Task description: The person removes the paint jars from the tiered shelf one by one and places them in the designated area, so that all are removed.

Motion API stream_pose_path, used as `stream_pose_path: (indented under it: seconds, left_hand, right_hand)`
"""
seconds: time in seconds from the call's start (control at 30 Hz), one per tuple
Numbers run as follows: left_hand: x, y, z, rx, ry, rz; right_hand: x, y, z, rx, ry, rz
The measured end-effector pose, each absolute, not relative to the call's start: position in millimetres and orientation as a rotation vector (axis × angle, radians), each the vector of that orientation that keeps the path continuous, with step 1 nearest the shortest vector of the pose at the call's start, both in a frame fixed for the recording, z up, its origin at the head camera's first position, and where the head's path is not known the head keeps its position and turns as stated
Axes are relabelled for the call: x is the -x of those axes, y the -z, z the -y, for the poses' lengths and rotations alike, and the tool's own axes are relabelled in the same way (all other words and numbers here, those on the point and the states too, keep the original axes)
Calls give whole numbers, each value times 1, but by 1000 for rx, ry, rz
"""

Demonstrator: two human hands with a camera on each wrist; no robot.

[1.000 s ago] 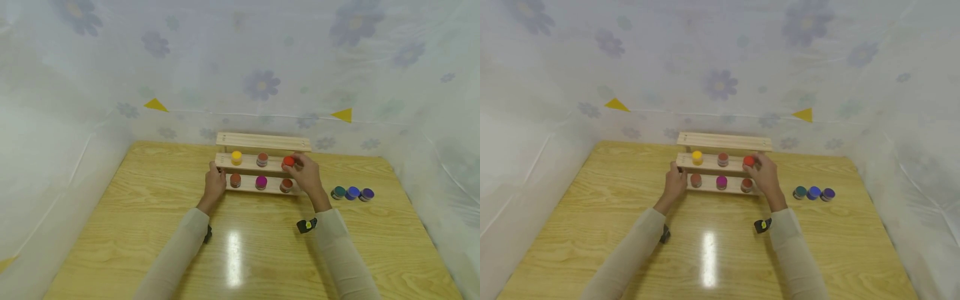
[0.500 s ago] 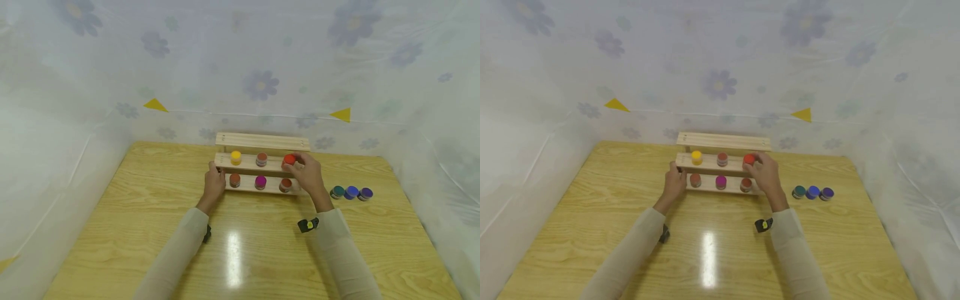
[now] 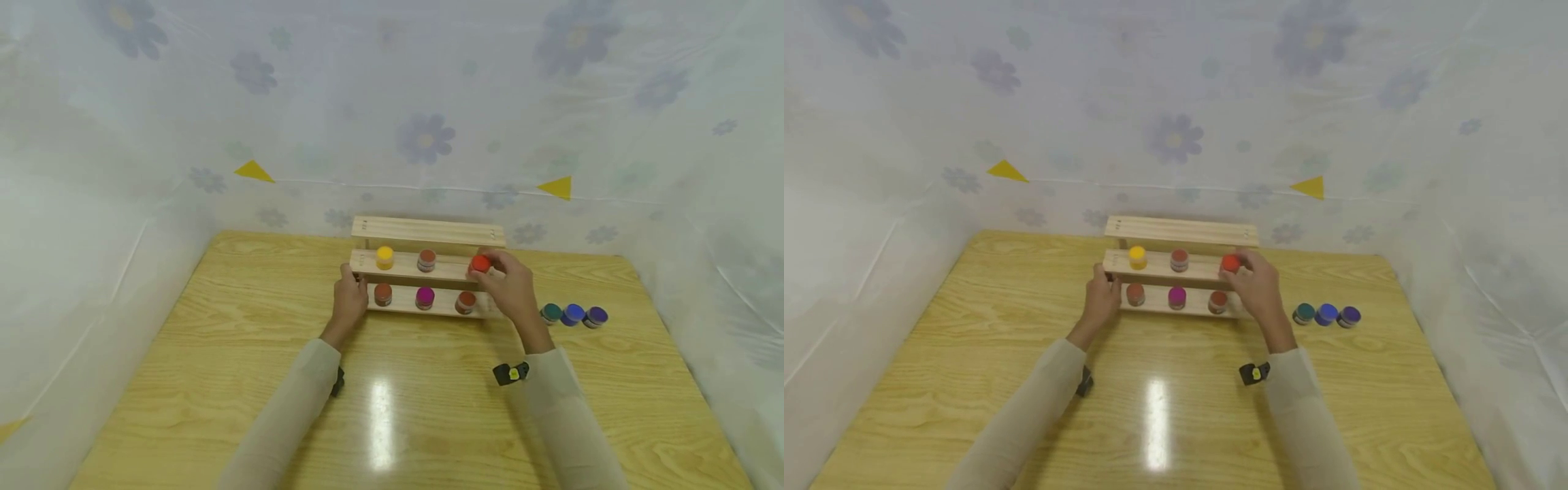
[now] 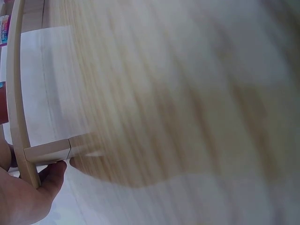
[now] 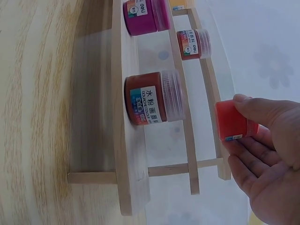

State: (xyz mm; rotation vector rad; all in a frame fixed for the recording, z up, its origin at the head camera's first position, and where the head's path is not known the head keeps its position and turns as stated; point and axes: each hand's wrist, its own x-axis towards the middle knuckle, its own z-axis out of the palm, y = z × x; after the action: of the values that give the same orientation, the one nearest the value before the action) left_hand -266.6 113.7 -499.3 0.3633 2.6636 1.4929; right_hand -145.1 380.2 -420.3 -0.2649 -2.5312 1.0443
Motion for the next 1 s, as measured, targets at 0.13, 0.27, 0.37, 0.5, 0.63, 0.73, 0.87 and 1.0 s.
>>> stream_pose_path:
  seconds: [0.13,0.27,0.37,0.5,0.63,0.73,0.87,1.0]
  left_hand:
    - [267,500,-114,-366,-1498,-2657]
    - [267,500,-114,-368,-1497,-2665]
    - [267,499,-113,-366,-1489,-2675]
    - [267,499,-114,-376,-1487,-2683]
    - [267,500,-113,-408,-1495,-2696]
    - [267,500,-113,-422,-1497,-2703]
    - [267,501,-113,-419,-1498,-2693]
    - [268,501,-114,-407,-1495,-2687]
  right_hand:
    - [141,422,-383,243,-1010,2522]
    - [136,422,-386,225,-968,2525]
    - [131,422,-388,220,-946,2526]
    - [125,423,-391,220,-923,2526]
    - [118,424,-393,229,-916,2534]
    - [114,425,-396,237,-908,2533]
    - [108,426,-401,256,-890,2540]
    - [102,428,-404,274,-870,2553]
